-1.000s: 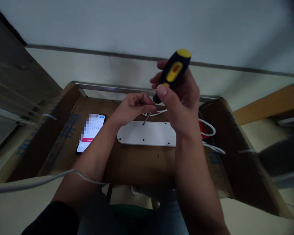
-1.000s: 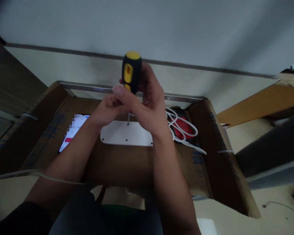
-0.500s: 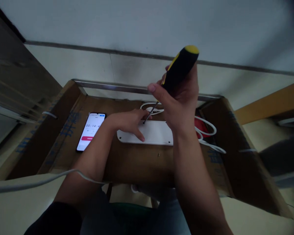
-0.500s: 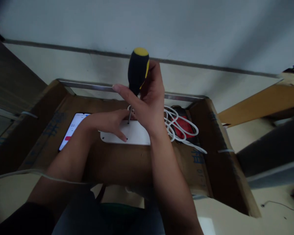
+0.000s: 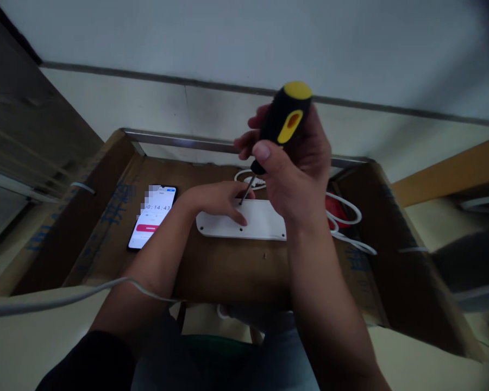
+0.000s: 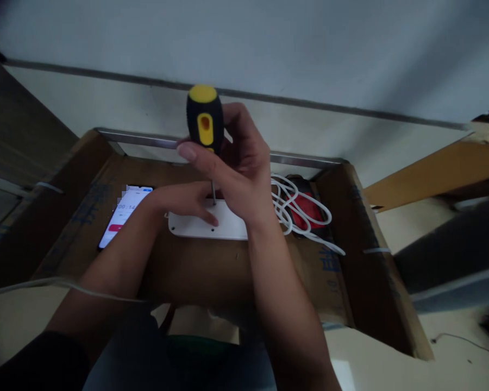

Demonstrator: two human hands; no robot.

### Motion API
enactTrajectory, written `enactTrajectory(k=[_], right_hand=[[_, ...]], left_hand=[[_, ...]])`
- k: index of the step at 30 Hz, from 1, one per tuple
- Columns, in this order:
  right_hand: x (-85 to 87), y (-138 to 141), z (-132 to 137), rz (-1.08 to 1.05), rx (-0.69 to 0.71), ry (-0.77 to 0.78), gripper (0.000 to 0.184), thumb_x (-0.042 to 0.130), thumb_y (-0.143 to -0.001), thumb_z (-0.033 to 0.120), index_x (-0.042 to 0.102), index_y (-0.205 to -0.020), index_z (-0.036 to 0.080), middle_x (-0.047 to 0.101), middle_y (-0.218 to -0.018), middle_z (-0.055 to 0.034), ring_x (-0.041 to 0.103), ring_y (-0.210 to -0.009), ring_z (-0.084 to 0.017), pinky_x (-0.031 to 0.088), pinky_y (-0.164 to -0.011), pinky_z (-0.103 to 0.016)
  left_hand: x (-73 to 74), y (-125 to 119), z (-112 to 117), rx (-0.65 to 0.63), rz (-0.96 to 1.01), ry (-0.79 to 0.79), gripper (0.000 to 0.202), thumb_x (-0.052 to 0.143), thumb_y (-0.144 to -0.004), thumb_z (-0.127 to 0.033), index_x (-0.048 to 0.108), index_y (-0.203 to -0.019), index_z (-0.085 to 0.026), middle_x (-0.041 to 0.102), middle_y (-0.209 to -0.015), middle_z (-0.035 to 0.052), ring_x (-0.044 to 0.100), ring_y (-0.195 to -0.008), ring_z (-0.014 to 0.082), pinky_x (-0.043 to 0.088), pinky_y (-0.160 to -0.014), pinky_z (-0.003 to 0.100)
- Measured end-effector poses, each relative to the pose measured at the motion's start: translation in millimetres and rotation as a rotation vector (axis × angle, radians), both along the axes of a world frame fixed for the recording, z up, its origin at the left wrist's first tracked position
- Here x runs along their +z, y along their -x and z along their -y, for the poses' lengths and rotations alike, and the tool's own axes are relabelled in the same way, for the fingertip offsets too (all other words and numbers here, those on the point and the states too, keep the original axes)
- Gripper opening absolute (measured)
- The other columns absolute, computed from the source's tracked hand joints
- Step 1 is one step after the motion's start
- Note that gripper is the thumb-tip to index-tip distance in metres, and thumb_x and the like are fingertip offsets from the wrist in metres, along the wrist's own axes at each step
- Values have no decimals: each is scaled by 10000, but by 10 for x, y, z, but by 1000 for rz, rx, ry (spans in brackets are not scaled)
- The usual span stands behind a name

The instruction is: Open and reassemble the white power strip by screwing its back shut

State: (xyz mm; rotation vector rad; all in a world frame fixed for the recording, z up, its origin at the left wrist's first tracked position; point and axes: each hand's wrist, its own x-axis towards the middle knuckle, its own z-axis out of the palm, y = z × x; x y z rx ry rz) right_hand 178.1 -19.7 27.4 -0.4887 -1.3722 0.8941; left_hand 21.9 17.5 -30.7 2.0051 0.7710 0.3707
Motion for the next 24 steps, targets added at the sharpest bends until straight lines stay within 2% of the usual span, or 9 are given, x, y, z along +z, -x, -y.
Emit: enactTrajectory(k=[3,6,9,11,12,15,18,22,24], right_hand=[[-33,7,-19,-57,-81,-36,499,917,-728,433,489,-946,298,658,-951,39,698,-814,-166,622,-704,-345],[-5,-47,-28,-34,-63,-15,404,807,-826,556,557,-1058,340,670,-967,18,663,-762,-169,578,-615,-339],[46,-86,-14,32,2,35,386,557,-949,624,601,-1257,395,706,-1235,-12,707,-960,-225,543,-556,-350],[50,-80,-10,2,14,13,315,562,-964,535,619,-1247,409,647,-1410,30,694,-1135,-235,585,-619,-354],[39,-71,-15,-38,5,-14,283,615,-947,496,622,-1217,412,636,-1416,43,691,-1151,-229,609,-666,-357],[-12,-53,-52,-81,-37,-58,367,777,-862,477,561,-1149,402,677,-1222,37,716,-1053,-203,644,-794,-371],[-22,-81,-85,-32,-78,-70,478,837,-811,525,518,-1134,375,705,-1128,28,722,-980,-181,629,-777,-338],[64,-152,-55,-91,98,-3,497,808,-811,578,649,-1223,349,732,-1191,5,661,-787,-136,553,-586,-286],[102,-169,-22,-90,207,58,478,755,-848,565,687,-1256,324,737,-1167,-5,647,-762,-139,575,-629,-306]], left_hand=[[168,38,16,-16,126,98,437,896,-726,-434,699,-1011,-167,717,-924,24,656,-857,190,506,-808,302],[308,80,59,116,336,170,380,893,-759,-415,697,-946,-150,694,-891,27,636,-817,155,505,-775,297],[354,68,95,213,469,168,337,910,-752,-383,676,-794,-144,663,-793,14,610,-758,133,492,-736,282],[342,31,104,199,478,181,353,928,-732,-368,652,-749,-148,636,-753,0,589,-723,121,480,-701,273],[329,8,104,180,484,192,367,942,-715,-361,642,-751,-153,621,-743,-8,578,-709,117,475,-685,269],[287,-57,101,153,541,197,406,972,-684,-354,625,-782,-166,603,-748,-20,564,-702,112,482,-671,267],[268,-97,105,198,565,155,384,951,-718,-380,639,-767,-162,623,-756,-8,576,-714,118,491,-679,268],[284,-85,100,223,526,136,371,938,-728,-419,683,-757,-150,652,-756,5,571,-710,116,476,-667,255],[297,-59,88,205,512,142,375,937,-727,-433,697,-779,-150,663,-757,4,575,-711,116,471,-666,248]])
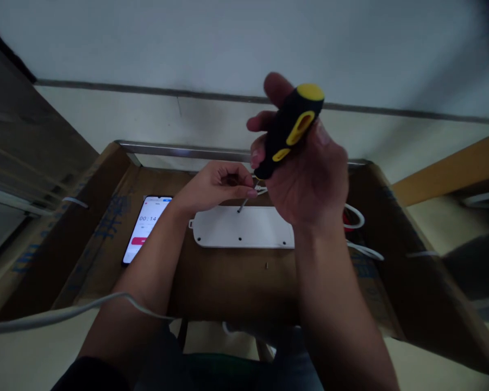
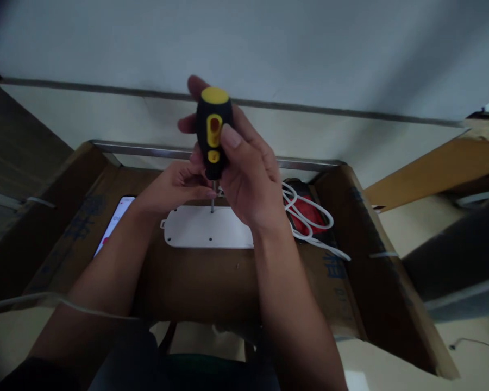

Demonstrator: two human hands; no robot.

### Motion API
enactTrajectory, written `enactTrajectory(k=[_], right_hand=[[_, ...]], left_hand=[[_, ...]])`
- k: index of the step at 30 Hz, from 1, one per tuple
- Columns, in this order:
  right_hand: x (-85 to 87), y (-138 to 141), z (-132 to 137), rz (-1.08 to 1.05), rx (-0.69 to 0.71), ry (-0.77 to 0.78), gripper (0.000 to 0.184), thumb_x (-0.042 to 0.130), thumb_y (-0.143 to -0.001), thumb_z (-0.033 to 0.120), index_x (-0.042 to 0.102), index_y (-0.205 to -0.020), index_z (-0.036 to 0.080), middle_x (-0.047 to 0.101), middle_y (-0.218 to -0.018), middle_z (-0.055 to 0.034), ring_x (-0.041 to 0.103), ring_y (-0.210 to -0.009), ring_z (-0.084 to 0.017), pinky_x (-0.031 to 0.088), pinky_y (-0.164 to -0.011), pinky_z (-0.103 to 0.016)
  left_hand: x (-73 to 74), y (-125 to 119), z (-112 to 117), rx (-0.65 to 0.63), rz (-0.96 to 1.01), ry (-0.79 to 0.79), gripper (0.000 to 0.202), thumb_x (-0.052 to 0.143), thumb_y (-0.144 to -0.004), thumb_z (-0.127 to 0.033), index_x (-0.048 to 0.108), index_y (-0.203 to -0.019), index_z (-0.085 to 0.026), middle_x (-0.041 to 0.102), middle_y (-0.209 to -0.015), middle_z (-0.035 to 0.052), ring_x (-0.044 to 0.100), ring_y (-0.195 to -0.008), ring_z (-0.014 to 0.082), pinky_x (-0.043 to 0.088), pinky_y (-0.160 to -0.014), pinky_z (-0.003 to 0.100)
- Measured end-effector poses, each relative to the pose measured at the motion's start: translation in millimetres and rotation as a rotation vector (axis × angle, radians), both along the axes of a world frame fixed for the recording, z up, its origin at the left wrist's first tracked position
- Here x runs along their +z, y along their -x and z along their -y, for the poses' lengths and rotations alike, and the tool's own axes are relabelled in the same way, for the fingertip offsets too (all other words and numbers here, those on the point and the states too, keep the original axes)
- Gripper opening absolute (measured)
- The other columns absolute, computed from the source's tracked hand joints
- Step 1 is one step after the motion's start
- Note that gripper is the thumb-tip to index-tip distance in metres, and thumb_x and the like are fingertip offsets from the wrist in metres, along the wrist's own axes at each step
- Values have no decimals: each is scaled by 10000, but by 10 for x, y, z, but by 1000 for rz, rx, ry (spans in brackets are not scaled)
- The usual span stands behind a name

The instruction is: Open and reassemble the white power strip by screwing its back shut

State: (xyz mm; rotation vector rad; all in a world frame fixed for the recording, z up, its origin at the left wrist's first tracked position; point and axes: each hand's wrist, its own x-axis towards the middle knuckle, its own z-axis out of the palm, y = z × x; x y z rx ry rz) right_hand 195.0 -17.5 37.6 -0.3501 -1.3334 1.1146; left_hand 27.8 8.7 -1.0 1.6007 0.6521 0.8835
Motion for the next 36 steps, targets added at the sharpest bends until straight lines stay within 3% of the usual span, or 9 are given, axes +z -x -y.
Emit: enactTrajectory(k=[4,9,13,16,19,25,30,33,36], right_hand=[[-17,25,19,-58,-80,-4,325,817,-833,431,705,-1117,320,717,-1102,19,669,-898,-150,588,-785,-297],[-89,48,-28,-69,-193,-42,385,925,-731,405,633,-958,298,611,-899,26,578,-773,-141,506,-655,-275],[-104,15,-37,11,-90,-31,431,836,-810,558,697,-1128,302,701,-1086,2,667,-918,-161,594,-811,-306],[-135,-3,-58,89,-43,-49,415,725,-929,505,685,-1272,273,733,-1228,-19,710,-1031,-160,618,-933,-326],[-175,3,-96,115,-191,-146,398,816,-878,405,681,-1230,279,721,-1083,8,693,-932,-127,605,-868,-294],[-164,87,-55,89,-431,-212,439,928,-764,364,692,-1121,268,627,-924,25,553,-799,-104,497,-709,-260],[-154,189,29,177,-620,-237,293,900,-792,313,703,-995,236,624,-915,11,549,-766,-100,483,-691,-271],[-170,198,44,197,-656,-270,242,844,-856,380,672,-963,246,601,-875,20,570,-764,-104,525,-724,-279],[-172,156,40,210,-514,-303,286,744,-933,506,700,-1097,277,672,-990,1,658,-901,-141,579,-842,-328]], left_hand=[[9,18,-9,-84,-5,34,387,922,-752,-448,701,-851,-146,682,-812,13,617,-762,126,493,-713,251],[-35,-115,20,-74,159,21,427,953,-708,-417,618,-787,-164,633,-794,-12,590,-750,109,487,-706,251],[-68,-179,11,15,201,14,426,939,-706,-374,569,-702,-162,612,-728,-28,580,-715,99,485,-714,258],[-63,-132,-10,34,204,43,419,934,-692,-384,581,-684,-158,648,-741,-20,619,-743,114,511,-757,276],[-50,-36,-39,-26,110,62,358,901,-736,-406,650,-732,-151,691,-795,2,635,-778,125,514,-777,281],[-131,131,-152,-268,-358,28,326,844,-761,-283,754,-1043,-147,713,-868,14,610,-771,132,467,-726,268],[-223,135,-193,-273,-416,50,222,793,-753,-227,764,-956,-142,706,-816,8,621,-768,139,469,-763,278],[-244,119,-190,-263,-400,72,197,830,-750,-285,769,-878,-148,735,-805,19,658,-790,155,486,-778,286],[-263,109,-192,-257,-351,117,192,847,-742,-304,759,-810,-147,783,-864,44,713,-866,181,521,-833,298]])
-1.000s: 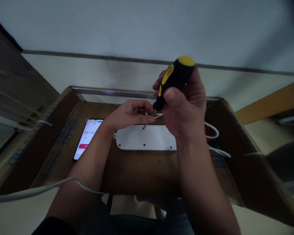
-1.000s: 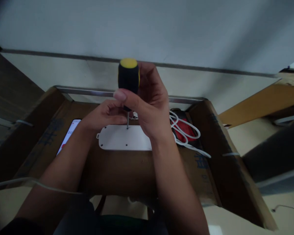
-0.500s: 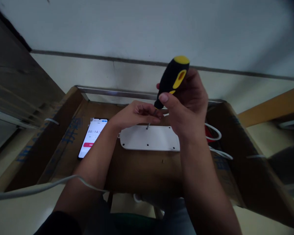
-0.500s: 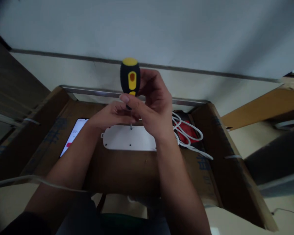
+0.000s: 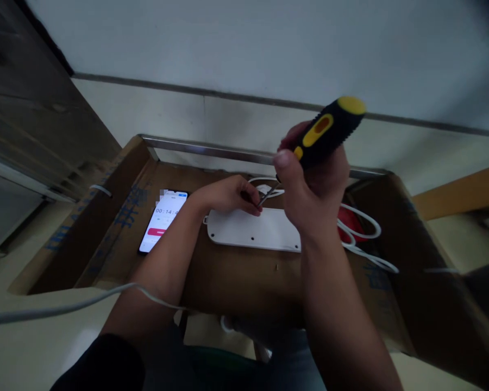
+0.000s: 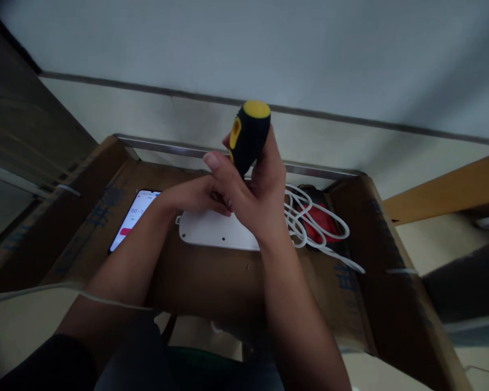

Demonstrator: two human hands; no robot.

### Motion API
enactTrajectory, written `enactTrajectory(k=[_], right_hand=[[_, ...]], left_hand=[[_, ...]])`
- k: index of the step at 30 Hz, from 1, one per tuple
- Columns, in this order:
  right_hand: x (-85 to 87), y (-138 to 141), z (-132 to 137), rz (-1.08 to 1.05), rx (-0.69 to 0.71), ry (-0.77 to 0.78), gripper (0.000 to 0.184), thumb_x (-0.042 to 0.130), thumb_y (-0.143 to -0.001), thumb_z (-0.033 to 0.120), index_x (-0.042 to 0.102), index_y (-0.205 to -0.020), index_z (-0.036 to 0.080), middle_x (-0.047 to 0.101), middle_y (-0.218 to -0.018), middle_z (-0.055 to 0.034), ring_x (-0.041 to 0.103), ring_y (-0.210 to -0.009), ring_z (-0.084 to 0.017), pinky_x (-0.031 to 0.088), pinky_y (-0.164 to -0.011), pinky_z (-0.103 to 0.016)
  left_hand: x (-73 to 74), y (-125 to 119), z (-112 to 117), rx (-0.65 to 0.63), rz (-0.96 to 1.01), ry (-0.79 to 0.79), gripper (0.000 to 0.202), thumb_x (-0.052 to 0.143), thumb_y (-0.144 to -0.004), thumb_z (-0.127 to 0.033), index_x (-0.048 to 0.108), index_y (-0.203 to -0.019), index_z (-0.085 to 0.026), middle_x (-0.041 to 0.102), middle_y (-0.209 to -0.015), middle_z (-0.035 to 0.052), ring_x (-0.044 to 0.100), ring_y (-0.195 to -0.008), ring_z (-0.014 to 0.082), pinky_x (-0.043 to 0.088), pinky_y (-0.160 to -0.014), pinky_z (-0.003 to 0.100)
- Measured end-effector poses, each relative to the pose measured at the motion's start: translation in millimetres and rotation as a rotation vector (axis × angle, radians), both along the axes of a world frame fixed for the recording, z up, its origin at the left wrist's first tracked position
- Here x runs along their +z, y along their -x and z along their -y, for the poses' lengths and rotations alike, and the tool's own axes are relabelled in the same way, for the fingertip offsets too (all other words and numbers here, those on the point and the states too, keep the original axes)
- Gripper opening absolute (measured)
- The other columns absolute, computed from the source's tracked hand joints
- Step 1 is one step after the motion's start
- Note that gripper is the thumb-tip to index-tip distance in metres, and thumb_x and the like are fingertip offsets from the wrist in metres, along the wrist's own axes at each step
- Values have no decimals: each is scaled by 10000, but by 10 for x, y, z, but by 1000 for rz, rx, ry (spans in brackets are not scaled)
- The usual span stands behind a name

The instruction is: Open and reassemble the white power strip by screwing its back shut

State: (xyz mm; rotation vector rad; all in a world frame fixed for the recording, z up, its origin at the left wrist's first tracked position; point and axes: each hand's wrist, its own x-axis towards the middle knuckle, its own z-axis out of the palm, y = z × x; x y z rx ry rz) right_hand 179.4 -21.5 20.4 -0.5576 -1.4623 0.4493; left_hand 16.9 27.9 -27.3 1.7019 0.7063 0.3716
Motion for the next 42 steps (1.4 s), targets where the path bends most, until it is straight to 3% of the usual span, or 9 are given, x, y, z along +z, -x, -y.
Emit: enactTrajectory(k=[3,5,10,16,20,26,32,37,42], right_hand=[[29,-43,-3,-6,221,44,352,610,-1006,552,698,-1297,373,711,-1269,-1,703,-1158,-203,597,-1010,-402],[54,-50,4,-10,246,64,305,585,-1027,511,711,-1288,415,730,-1244,28,727,-1112,-197,617,-963,-386],[108,-6,50,-31,52,11,216,786,-902,479,712,-1029,321,696,-893,32,722,-846,-161,623,-795,-334],[150,73,64,-146,-200,-65,434,928,-741,447,541,-778,254,458,-763,26,508,-667,-120,512,-612,-296],[120,61,47,-109,-214,-66,363,881,-808,460,579,-874,270,450,-854,14,485,-712,-110,509,-658,-285],[103,-6,103,18,58,-29,311,724,-938,412,719,-1249,418,623,-1334,43,687,-938,-149,608,-868,-358],[98,-26,102,46,-95,-21,264,718,-954,424,773,-1197,336,738,-1051,-14,724,-933,-200,586,-840,-386],[42,-64,35,48,-213,-19,278,699,-966,427,738,-1194,274,721,-1030,-13,723,-969,-209,557,-855,-423],[21,-75,1,34,-326,-58,316,761,-914,458,723,-1136,236,739,-993,-10,716,-879,-168,538,-778,-366]], left_hand=[[-2,6,0,43,-6,32,177,862,-723,-280,761,-782,-147,809,-889,54,739,-893,191,540,-870,306],[9,15,5,53,-24,26,169,856,-735,-277,776,-808,-147,818,-911,57,745,-910,193,544,-891,309],[5,14,16,28,-148,-82,209,839,-751,-282,808,-903,-141,800,-873,42,698,-827,167,494,-783,278],[-56,0,3,19,-154,-40,149,811,-755,-266,787,-851,-154,768,-831,29,658,-802,148,450,-763,273],[-54,-6,7,21,-157,-43,112,808,-766,-243,787,-839,-162,755,-794,18,641,-770,143,439,-748,274],[-53,-17,17,29,-141,-25,92,812,-767,-214,743,-785,-156,768,-817,22,654,-790,147,463,-791,276],[-51,-15,18,25,-166,-31,126,804,-772,-230,734,-841,-152,726,-807,11,637,-786,145,442,-762,268],[-29,7,7,-30,-172,-99,210,767,-792,-238,707,-978,-162,635,-793,-18,571,-766,140,434,-757,271],[-26,53,-7,-75,-192,-112,223,707,-808,-220,701,-1025,-167,666,-865,1,592,-811,147,471,-810,275]])
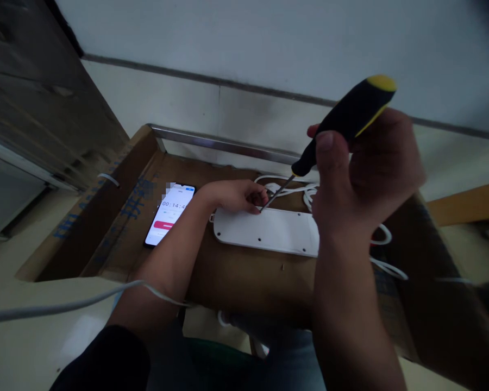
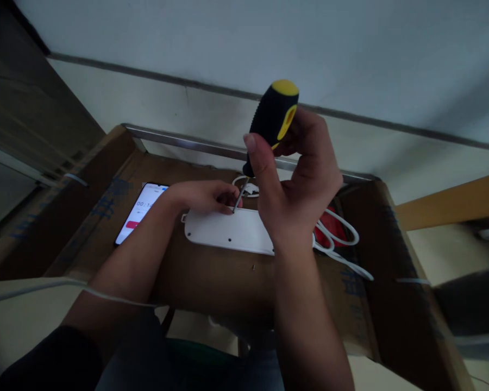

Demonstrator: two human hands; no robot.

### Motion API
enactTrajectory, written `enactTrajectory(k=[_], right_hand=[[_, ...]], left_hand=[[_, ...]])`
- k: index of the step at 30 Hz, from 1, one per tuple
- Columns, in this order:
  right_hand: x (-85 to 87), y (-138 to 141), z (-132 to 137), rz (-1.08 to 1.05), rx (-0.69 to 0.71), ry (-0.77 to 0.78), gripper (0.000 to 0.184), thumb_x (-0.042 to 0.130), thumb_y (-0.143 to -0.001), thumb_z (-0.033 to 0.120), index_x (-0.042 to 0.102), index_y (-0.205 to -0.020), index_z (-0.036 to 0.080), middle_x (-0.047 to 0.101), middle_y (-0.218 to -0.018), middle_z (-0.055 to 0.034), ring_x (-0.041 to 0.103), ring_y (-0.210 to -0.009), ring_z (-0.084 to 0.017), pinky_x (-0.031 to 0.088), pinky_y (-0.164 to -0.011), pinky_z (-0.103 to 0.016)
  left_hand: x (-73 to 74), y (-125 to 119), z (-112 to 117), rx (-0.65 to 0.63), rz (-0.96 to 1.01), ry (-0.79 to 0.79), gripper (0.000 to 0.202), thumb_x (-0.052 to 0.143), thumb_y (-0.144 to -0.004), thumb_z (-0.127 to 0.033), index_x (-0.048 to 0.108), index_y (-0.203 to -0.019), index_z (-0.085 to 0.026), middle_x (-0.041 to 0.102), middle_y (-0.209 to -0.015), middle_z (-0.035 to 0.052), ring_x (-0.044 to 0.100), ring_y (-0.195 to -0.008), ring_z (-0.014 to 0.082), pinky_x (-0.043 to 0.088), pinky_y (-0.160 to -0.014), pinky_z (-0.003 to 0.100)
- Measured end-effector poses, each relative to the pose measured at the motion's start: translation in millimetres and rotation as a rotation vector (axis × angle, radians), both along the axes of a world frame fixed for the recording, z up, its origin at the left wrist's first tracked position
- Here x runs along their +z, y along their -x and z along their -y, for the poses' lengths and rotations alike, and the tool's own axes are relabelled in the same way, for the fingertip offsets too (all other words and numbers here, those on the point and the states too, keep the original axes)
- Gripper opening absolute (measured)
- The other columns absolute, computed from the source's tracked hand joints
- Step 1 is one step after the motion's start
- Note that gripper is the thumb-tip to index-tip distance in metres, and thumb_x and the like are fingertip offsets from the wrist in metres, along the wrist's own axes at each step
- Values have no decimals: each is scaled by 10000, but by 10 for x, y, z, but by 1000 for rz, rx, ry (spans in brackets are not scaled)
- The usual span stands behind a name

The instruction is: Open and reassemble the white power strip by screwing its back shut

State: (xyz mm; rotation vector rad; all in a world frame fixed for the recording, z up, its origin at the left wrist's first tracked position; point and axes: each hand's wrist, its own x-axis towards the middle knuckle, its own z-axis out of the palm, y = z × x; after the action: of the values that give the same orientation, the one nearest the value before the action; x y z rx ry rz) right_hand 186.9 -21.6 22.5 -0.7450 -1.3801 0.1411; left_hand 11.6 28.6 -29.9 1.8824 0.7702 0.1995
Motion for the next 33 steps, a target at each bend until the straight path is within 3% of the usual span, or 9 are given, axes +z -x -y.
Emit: enactTrajectory(k=[6,12,17,20,25,30,33], right_hand=[[0,-5,-26,-41,-57,-10,276,816,-878,412,743,-1070,227,738,-954,-1,703,-831,-138,559,-782,-339],[30,15,-23,-72,174,-51,282,840,-866,393,771,-1111,273,724,-950,18,742,-875,-171,583,-791,-357],[134,53,-2,-227,41,-173,272,793,-884,538,772,-1022,304,674,-882,15,714,-791,-180,575,-713,-354],[139,57,-21,-270,13,-124,346,743,-889,626,738,-961,288,656,-829,17,701,-773,-168,544,-674,-329],[50,192,11,-303,155,-53,337,751,-918,553,661,-943,229,651,-877,8,711,-806,-159,549,-659,-306],[-18,318,111,-181,171,102,284,662,-958,603,639,-1017,326,655,-973,-16,746,-957,-228,644,-775,-389],[-36,330,91,-222,235,90,280,735,-911,584,678,-1014,330,653,-951,0,747,-935,-192,667,-793,-353]], left_hand=[[-4,9,0,55,18,38,197,653,-813,-189,693,-1001,-148,699,-924,22,624,-858,149,481,-830,265],[3,11,2,48,-31,-1,182,661,-804,-220,714,-966,-155,722,-912,29,629,-838,165,472,-827,283],[-18,11,-5,66,-84,-67,215,637,-799,-208,725,-991,-169,738,-947,22,633,-857,157,456,-769,247],[-15,-22,-7,113,-160,-94,215,620,-815,-197,731,-997,-173,736,-937,18,627,-832,153,441,-727,243],[4,-92,9,287,-91,39,235,526,-873,-110,669,-1057,-139,735,-930,61,674,-851,171,497,-767,268],[41,-81,42,284,-86,40,214,495,-927,-146,660,-1064,-148,761,-965,78,694,-854,188,500,-758,297],[48,-78,54,298,-66,28,250,443,-1006,-236,655,-1105,-147,772,-987,84,691,-866,183,501,-774,304]])
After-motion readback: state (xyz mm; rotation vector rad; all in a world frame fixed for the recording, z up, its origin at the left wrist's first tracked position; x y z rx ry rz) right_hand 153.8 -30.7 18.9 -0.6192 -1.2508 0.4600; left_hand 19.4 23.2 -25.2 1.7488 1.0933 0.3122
